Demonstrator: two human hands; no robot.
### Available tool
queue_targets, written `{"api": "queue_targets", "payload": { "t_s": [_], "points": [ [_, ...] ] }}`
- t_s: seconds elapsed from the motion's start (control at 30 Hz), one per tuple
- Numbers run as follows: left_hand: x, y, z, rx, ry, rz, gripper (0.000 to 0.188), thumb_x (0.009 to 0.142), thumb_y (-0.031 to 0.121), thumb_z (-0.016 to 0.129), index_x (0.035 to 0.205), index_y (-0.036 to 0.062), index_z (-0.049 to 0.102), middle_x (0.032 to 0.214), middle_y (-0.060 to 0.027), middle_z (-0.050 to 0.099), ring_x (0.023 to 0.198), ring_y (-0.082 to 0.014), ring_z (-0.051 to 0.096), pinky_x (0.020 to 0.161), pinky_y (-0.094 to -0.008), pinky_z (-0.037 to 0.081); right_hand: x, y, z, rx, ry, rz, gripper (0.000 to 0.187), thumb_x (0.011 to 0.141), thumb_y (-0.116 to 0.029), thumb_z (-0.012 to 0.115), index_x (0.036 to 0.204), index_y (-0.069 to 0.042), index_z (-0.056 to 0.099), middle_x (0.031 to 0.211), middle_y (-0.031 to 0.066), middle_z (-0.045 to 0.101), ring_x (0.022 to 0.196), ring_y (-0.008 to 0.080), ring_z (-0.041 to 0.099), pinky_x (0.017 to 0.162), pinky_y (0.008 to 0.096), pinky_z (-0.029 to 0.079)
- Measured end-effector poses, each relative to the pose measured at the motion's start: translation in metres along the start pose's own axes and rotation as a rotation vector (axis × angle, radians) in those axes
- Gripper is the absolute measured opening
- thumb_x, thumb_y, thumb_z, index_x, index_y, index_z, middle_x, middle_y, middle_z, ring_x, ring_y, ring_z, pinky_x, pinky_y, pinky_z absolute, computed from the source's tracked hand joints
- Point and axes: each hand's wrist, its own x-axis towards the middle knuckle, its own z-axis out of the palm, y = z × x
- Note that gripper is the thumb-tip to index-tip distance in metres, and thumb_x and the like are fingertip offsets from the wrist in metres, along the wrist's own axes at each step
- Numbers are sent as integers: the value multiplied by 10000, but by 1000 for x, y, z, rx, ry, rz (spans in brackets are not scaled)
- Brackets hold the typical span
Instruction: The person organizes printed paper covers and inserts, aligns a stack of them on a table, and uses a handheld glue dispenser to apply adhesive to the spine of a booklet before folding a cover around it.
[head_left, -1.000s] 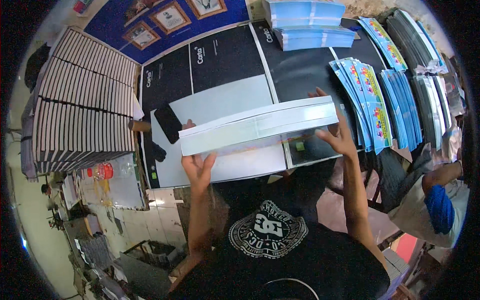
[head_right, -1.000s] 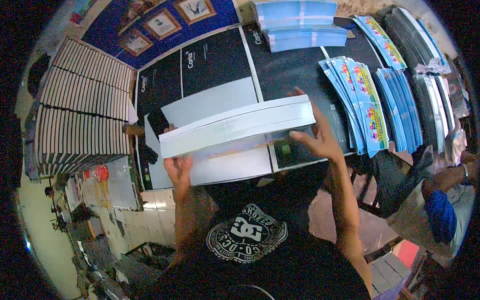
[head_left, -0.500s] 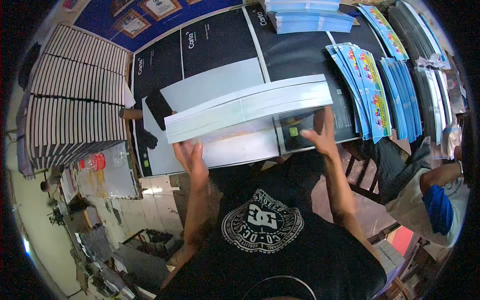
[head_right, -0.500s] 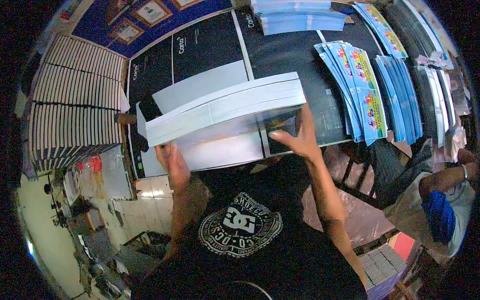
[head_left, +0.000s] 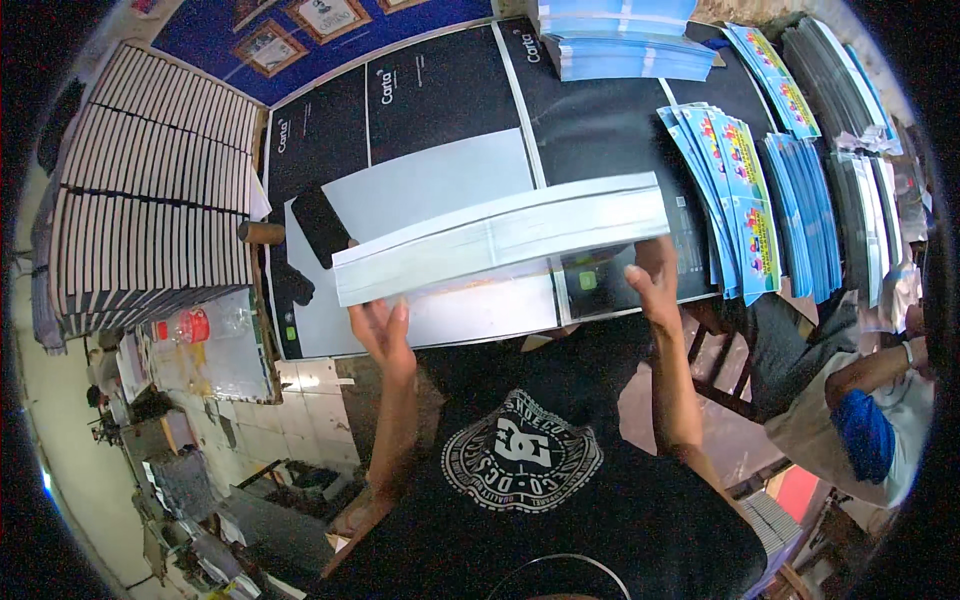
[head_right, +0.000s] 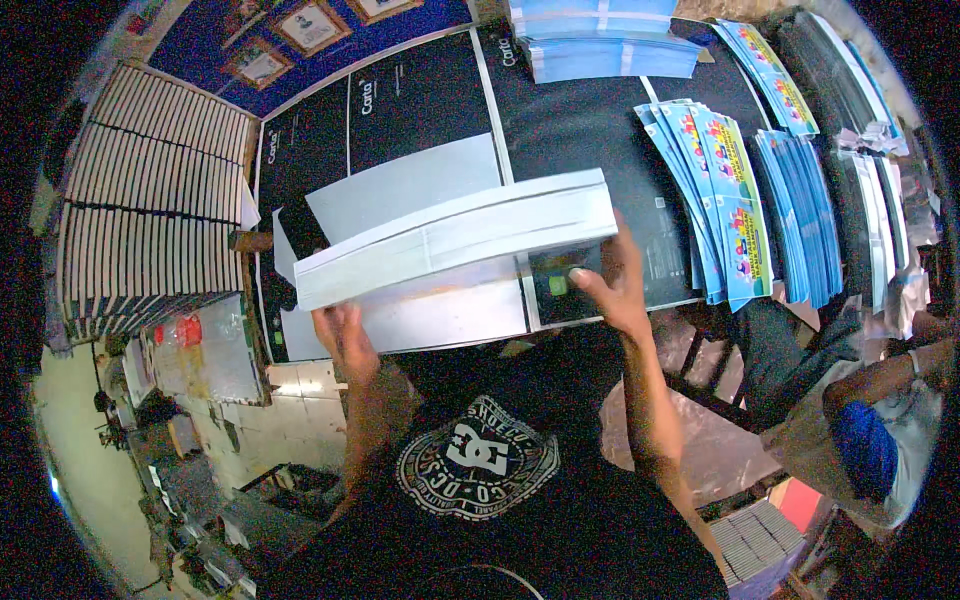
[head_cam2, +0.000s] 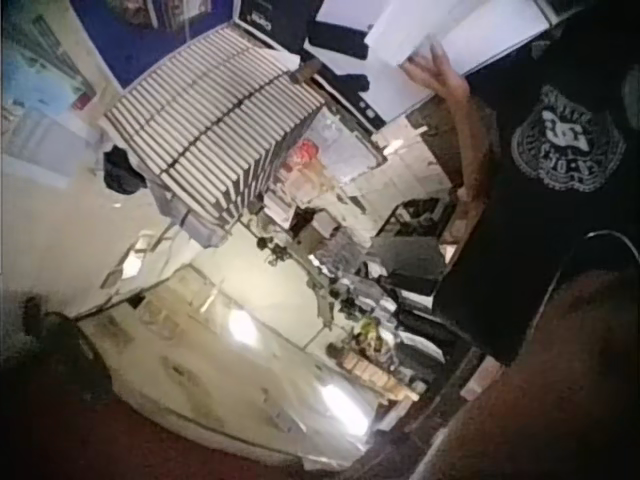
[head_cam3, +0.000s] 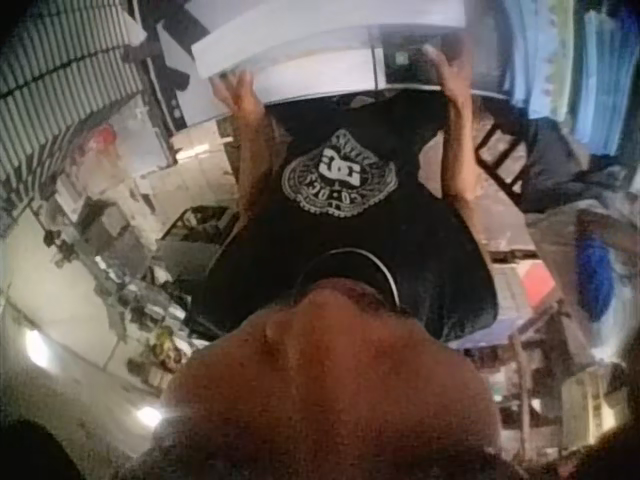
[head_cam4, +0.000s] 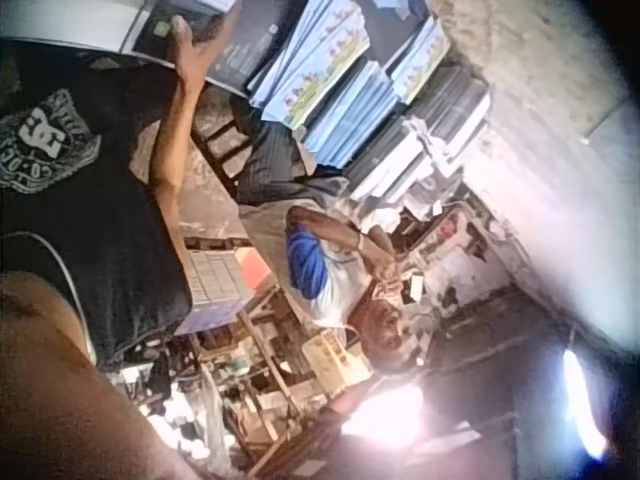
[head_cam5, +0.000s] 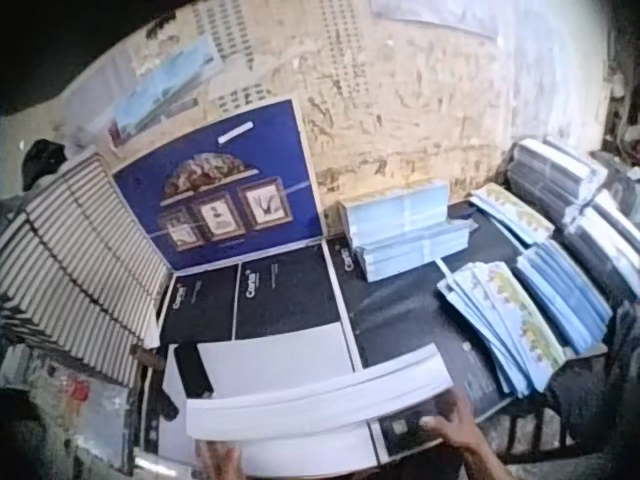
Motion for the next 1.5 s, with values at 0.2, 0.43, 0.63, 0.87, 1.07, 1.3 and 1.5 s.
{"api": "queue_targets", "payload": {
  "t_s": [0.2, 0.43, 0.63, 0.87, 1.07, 1.3, 1.5],
  "points": [
    [5, -36, -22, 2, -88, 75, 920, 912, 395, 651, 1562, -7, 140, 1618, -235, 187, 1492, -333, 220, 1210, -487, 142, -5, 44, -19, 13, -13, -2, 952, 798, -371, 791, 1508, 35, 304, 1500, 164, 415, 1396, 277, 382, 1164, 415, 269],
    [25, -41, -13, -229, -88, -311, 1248, 711, 689, 762, 1556, -6, 162, 1456, -209, 446, 1373, -317, 409, 1166, -499, 262, -23, 116, -63, 391, 90, 198, 1029, 859, -770, 508, 1515, -2, 311, 1550, 152, 363, 1423, 271, 343, 1177, 417, 255],
    [36, -67, -27, 341, -292, -62, 748, 710, 475, 853, 1180, 15, 498, 1155, -143, 608, 1116, -253, 585, 1021, -430, 435, 9, 73, -20, -410, 94, 5, 557, 927, -410, 590, 1281, -2, 452, 1305, 201, 521, 1214, 318, 487, 1049, 439, 369],
    [14, -83, -30, 141, -304, -323, 650, 686, 258, 922, 1113, -30, 525, 1026, -137, 651, 916, -228, 662, 773, -378, 567, -18, 147, -60, -682, 327, -241, 531, 947, -415, 589, 1268, -7, 474, 1192, 176, 580, 1062, 289, 584, 915, 455, 473],
    [-18, -25, -21, 26, 20, -299, 499, 807, 141, 829, 1131, -84, 524, 991, -140, 672, 814, -213, 688, 743, -342, 570, 22, 16, -9, -489, 259, 147, 801, 835, -468, 765, 1322, 83, 447, 1220, 190, 570, 1089, 250, 576, 958, 397, 465],
    [-19, -8, 2, 22, -221, -568, 340, 998, 242, 611, 1159, -56, 633, 1013, -111, 697, 936, -158, 642, 807, -340, 517, 145, -25, 43, -886, -167, 409, 690, 792, -599, 749, 971, 66, 719, 782, 139, 732, 647, 186, 695, 641, 342, 553],
    [-14, -24, 32, -448, -136, -751, 441, 926, 72, 700, 1322, -9, 522, 1209, -67, 618, 1080, -139, 588, 955, -309, 485, 258, -38, 91, -1119, -483, 14, 841, 708, -786, 675, 877, 34, 748, 776, 179, 724, 706, 306, 724, 679, 414, 576]
  ]
}}
